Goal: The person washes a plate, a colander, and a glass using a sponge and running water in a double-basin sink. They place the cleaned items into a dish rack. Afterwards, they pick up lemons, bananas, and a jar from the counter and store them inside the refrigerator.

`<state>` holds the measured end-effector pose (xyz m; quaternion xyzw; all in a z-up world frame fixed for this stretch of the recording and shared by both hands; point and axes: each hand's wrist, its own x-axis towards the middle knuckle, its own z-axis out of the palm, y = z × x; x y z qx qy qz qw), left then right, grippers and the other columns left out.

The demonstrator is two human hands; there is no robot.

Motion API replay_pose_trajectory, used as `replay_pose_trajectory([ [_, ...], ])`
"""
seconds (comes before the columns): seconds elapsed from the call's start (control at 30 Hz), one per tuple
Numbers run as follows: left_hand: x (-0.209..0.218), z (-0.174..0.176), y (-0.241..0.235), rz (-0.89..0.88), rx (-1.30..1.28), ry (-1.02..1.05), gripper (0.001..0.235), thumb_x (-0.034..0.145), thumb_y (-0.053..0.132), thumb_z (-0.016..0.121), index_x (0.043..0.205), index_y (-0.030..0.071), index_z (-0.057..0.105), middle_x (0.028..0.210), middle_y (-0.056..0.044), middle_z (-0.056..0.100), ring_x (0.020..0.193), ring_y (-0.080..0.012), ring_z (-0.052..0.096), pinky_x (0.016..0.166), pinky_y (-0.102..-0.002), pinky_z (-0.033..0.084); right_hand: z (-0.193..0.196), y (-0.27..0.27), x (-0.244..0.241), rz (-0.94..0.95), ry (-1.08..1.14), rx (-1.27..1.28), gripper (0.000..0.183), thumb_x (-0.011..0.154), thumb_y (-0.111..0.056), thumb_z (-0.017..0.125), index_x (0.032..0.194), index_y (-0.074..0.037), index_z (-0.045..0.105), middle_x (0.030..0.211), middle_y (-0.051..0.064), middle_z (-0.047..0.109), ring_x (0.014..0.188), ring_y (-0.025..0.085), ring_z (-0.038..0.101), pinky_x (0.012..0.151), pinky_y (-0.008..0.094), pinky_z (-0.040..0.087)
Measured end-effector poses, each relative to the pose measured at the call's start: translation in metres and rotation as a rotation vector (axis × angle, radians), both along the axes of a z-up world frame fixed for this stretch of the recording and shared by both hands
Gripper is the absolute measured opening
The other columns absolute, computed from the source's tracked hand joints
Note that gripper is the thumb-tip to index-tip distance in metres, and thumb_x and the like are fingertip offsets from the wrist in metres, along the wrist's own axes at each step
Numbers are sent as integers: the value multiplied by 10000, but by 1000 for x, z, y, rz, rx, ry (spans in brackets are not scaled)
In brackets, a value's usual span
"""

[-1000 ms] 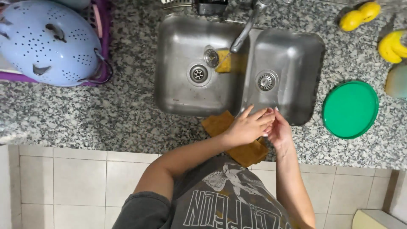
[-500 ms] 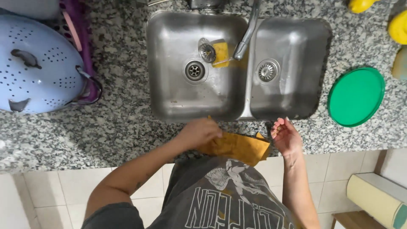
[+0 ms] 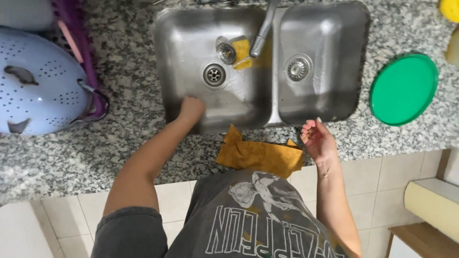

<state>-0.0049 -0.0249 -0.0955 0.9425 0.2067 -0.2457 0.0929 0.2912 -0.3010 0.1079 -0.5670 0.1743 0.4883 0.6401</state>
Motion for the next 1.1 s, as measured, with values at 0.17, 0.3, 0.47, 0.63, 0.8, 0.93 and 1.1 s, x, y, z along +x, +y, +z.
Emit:
replay_pose_trajectory([
  [0.17, -2, 14, 4, -7, 20, -1, 110, 792, 41, 605, 754, 66, 705, 685, -108, 681, 707, -273, 682, 632, -450, 467, -12, -23, 2, -51, 2, 40, 252, 931, -285, 548, 916, -62, 664, 797, 95, 677, 746, 170, 670, 702, 240, 568],
  [0.3, -12, 11, 10, -2, 27, -65, 129, 808, 64, 586, 783, 69, 713, 704, -100, 691, 731, -275, 695, 625, -482, 501, -26, -43, -3, -97, 22, 121, 266, 924, -281, 548, 950, -42, 663, 829, 128, 687, 759, 197, 688, 714, 278, 581],
  [0.47, 53, 158, -6, 131, -49, -87, 120, 787, 195, 613, 770, 134, 715, 717, -79, 694, 738, -300, 692, 655, -440, 512, -12, -48, -17, -164, 49, 175, 276, 924, -256, 538, 986, -14, 654, 865, 155, 687, 797, 214, 693, 742, 298, 582],
  [0.63, 133, 284, -86, 66, -285, -554, 85, 757, 260, 647, 806, 197, 677, 738, -65, 666, 753, -297, 668, 692, -404, 528, 20, -32, -36, -96, 101, 218, 300, 913, -259, 558, 1041, -1, 641, 913, 151, 689, 854, 213, 689, 774, 298, 580],
  [0.8, 204, 291, -188, -324, -168, -905, 89, 697, 274, 658, 780, 252, 635, 763, 33, 588, 720, -205, 610, 632, -356, 489, 8, -57, -24, -193, 131, 303, 238, 906, -222, 592, 965, -2, 662, 808, 138, 690, 718, 200, 691, 712, 324, 598],
  [0.93, 247, 289, -258, -448, -118, -928, 79, 705, 263, 634, 775, 234, 659, 802, 18, 564, 735, -212, 579, 626, -354, 464, 24, -124, 7, -344, 111, 289, 167, 863, -187, 658, 925, -33, 651, 672, 35, 613, 599, 111, 619, 653, 289, 601],
  [1.1, 310, 284, -366, -556, -354, -882, 132, 774, 262, 598, 838, 209, 700, 848, 51, 584, 762, -185, 608, 654, -330, 466, -5, -255, 50, -545, 67, 290, 171, 861, -137, 661, 964, -4, 632, 786, 100, 657, 725, 182, 677, 732, 341, 586],
])
